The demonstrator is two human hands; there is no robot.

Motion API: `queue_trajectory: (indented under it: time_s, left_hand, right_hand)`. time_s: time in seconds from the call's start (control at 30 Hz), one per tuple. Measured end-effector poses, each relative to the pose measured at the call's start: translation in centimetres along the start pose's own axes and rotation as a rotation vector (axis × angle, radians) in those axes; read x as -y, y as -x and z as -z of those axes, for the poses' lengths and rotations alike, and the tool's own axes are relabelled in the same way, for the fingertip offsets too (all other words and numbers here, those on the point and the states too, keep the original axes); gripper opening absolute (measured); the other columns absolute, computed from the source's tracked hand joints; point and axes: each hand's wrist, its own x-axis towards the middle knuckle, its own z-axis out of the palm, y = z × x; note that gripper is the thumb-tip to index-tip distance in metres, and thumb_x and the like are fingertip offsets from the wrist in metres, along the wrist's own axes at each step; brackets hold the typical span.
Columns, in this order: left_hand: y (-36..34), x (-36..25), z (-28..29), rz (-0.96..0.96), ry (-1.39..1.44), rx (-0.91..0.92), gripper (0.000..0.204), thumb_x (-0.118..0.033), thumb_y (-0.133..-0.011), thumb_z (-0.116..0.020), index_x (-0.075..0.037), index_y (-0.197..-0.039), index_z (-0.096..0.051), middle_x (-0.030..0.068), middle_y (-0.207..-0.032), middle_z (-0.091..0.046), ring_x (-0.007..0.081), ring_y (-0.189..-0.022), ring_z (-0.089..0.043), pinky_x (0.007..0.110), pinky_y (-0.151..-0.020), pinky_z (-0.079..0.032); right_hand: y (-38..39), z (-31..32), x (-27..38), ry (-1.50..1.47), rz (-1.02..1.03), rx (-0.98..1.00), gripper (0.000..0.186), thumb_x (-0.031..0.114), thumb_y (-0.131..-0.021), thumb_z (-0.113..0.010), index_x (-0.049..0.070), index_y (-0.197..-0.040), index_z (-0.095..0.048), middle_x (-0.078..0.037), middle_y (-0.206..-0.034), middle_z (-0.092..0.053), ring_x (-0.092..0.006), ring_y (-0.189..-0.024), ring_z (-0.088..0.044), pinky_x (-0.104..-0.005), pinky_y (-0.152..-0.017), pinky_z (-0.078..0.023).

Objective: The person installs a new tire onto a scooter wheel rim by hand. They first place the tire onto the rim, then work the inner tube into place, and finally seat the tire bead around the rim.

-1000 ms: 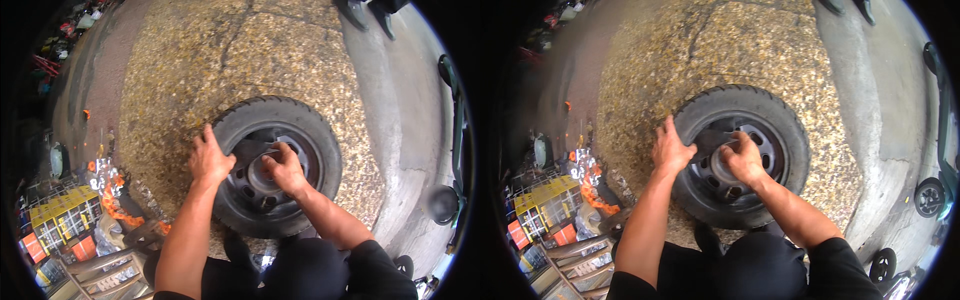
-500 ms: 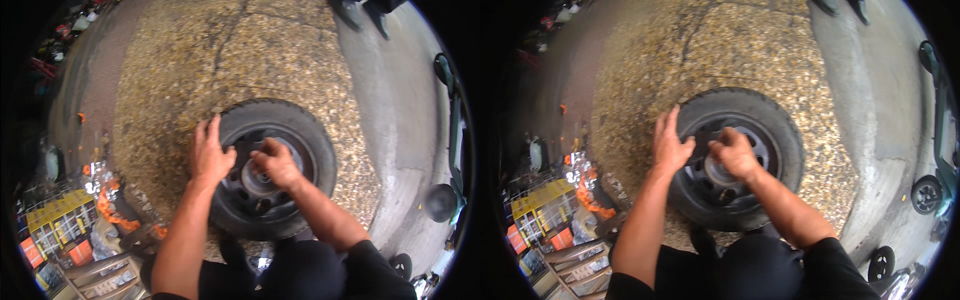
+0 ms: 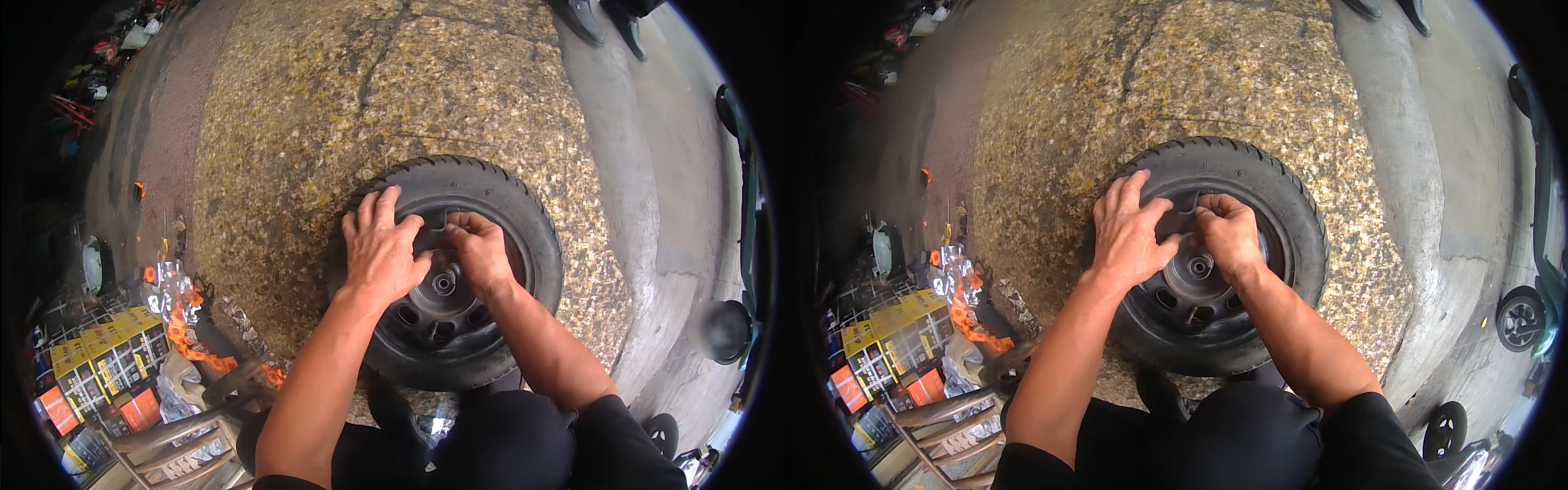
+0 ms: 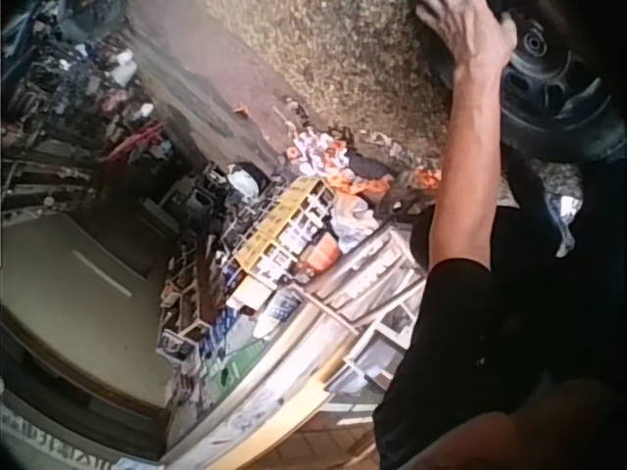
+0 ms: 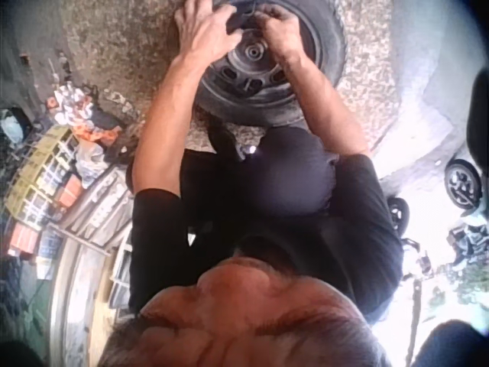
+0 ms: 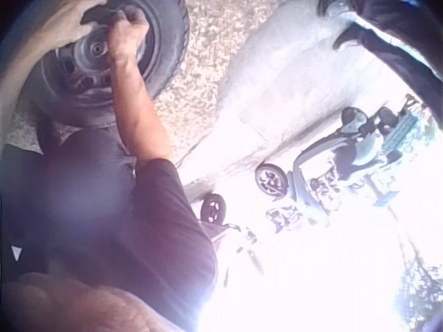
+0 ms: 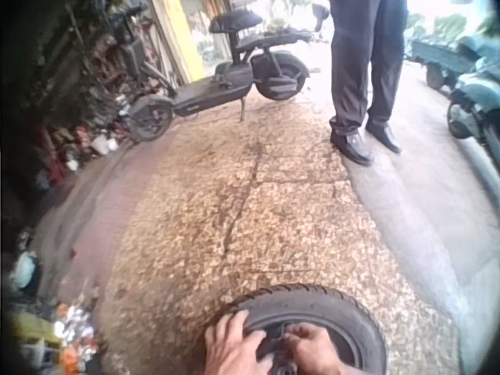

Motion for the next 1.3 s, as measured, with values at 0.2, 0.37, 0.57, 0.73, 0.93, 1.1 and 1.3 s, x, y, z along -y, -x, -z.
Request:
queue_trajectory:
  time_s: [0.2, 0.37, 0.57, 0.73, 0.93, 1.1, 1.3]
  left_hand:
    - [-0.4, 0.2, -0.9, -0.002, -0.006, -0.095, 0.032, -0.022, -0.072, -0.082, -0.009, -0.098, -0.07, 0.0212, -0.151, -0.043, 0.044, -0.141, -0.036, 0.059, -0.113, -0.03]
    - [-0.7, 1.5, -0.9, 0.122, 0.004, -0.184, 0.03, -0.022, -0.073, -0.08, -0.006, -0.096, -0.068, 0.0194, -0.142, -0.05, 0.0416, -0.131, -0.046, 0.057, -0.106, -0.038]
    - [-0.9, 2.5, -1.3, 0.235, 0.106, -0.234, 0.045, -0.028, -0.078, -0.084, -0.012, -0.115, -0.065, 0.0185, -0.138, -0.052, 0.041, -0.131, -0.047, 0.055, -0.108, -0.038]
    - [1.5, 4.0, -1.4, 0.278, 0.301, -0.343, 0.067, -0.027, -0.074, -0.086, -0.003, -0.129, -0.058, 0.0222, -0.134, -0.054, 0.0393, -0.126, -0.053, 0.046, -0.108, -0.043]
    - [2.0, 5.3, -0.4, 0.456, 0.351, -0.166, 0.081, -0.022, -0.072, -0.084, -0.004, -0.143, -0.049, 0.0226, -0.139, -0.052, 0.0394, -0.131, -0.05, 0.046, -0.111, -0.041]
    - [-0.9, 4.4, 0.5, 0.472, 0.167, 0.004, 0.101, -0.027, -0.069, -0.088, -0.009, -0.154, -0.035, 0.0233, -0.149, -0.046, 0.0402, -0.138, -0.045, 0.047, -0.114, -0.039]
    - [-2.3, 3.1, 0.3, 0.465, 0.006, 0.107, 0.112, -0.028, -0.068, -0.09, -0.013, -0.159, -0.025, 0.0234, -0.151, -0.044, 0.0416, -0.138, -0.045, 0.049, -0.112, -0.042]
  right_hand:
    - [-1.1, -0.9, -0.8, 0.184, 0.023, -0.163, 0.022, 0.012, -0.092, -0.071, -0.005, -0.106, -0.074, -0.012, -0.088, -0.075, -0.0129, -0.076, -0.067, -0.0311, -0.067, -0.055]
    - [0.3, 0.6, 0.1, 0.453, 0.131, -0.251, 0.014, 0.014, -0.085, -0.077, 0.001, -0.087, -0.076, -0.009, -0.077, -0.075, -0.0118, -0.071, -0.066, -0.0316, -0.068, -0.055]
    - [0.5, 2.5, -1.6, 0.332, 0.155, -0.205, 0.012, 0.008, -0.088, -0.073, -0.001, -0.096, -0.075, -0.01, -0.083, -0.074, -0.0132, -0.077, -0.068, -0.0299, -0.073, -0.056]
    - [1.3, 3.4, -2.4, 0.367, 0.164, -0.113, 0.021, 0.01, -0.088, -0.072, -0.002, -0.107, -0.072, -0.015, -0.094, -0.075, -0.0194, -0.082, -0.072, -0.033, -0.076, -0.057]
    - [3.8, 2.4, -0.4, 0.647, 0.218, -0.047, 0.026, 0.016, -0.084, -0.075, -0.001, -0.103, -0.068, -0.019, -0.091, -0.074, -0.0278, -0.086, -0.073, -0.0383, -0.079, -0.057]
    - [3.3, 1.2, 1.5, 0.621, 0.176, -0.038, 0.035, 0.023, -0.085, -0.077, -0.004, -0.104, -0.067, -0.019, -0.091, -0.074, -0.0283, -0.086, -0.073, -0.0384, -0.08, -0.057]
    - [2.6, -0.8, 2.4, 0.205, -0.128, 0.077, 0.059, 0.032, -0.094, -0.073, -0.014, -0.126, -0.056, -0.021, -0.107, -0.069, -0.0236, -0.088, -0.071, -0.0326, -0.069, -0.059]
